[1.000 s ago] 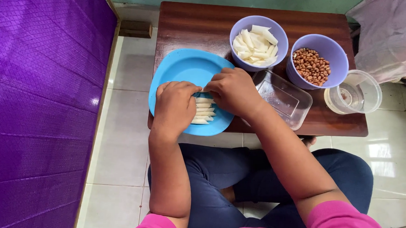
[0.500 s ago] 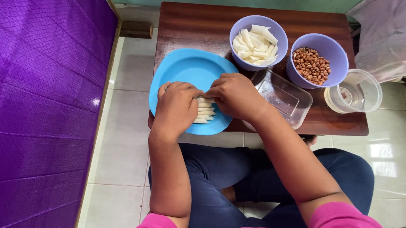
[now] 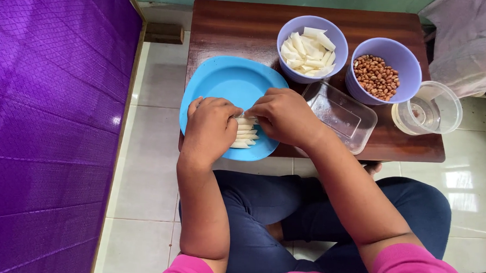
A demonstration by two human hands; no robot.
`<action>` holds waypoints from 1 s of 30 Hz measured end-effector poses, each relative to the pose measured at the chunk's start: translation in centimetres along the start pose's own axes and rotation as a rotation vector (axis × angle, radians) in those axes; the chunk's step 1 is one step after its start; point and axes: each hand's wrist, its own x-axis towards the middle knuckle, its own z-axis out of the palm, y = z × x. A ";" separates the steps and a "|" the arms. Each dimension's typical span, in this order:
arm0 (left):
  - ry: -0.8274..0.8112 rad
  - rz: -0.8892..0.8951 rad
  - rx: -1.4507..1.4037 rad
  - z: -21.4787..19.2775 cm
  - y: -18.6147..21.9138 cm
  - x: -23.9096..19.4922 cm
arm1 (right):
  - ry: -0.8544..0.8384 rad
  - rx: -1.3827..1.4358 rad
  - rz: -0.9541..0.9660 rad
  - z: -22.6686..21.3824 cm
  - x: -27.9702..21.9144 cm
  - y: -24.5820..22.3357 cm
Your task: The person sits on the floor and wraps white cylindrical food items in small transparent sheets. They place the wrapped items on a blue plate and occasionally reach into bowls of peanuts and white slices on the table.
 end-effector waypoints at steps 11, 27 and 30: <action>0.001 0.006 -0.017 -0.3 0.0 -0.2 | 0.078 0.020 0.037 -0.7 -0.2 -1.2; -0.010 0.031 -0.020 -0.1 0.3 -0.3 | 0.182 -0.032 0.079 0.3 -2.1 -1.5; -0.005 0.045 -0.014 0.1 0.4 -0.2 | 0.188 -0.053 0.112 0.7 -2.2 -1.5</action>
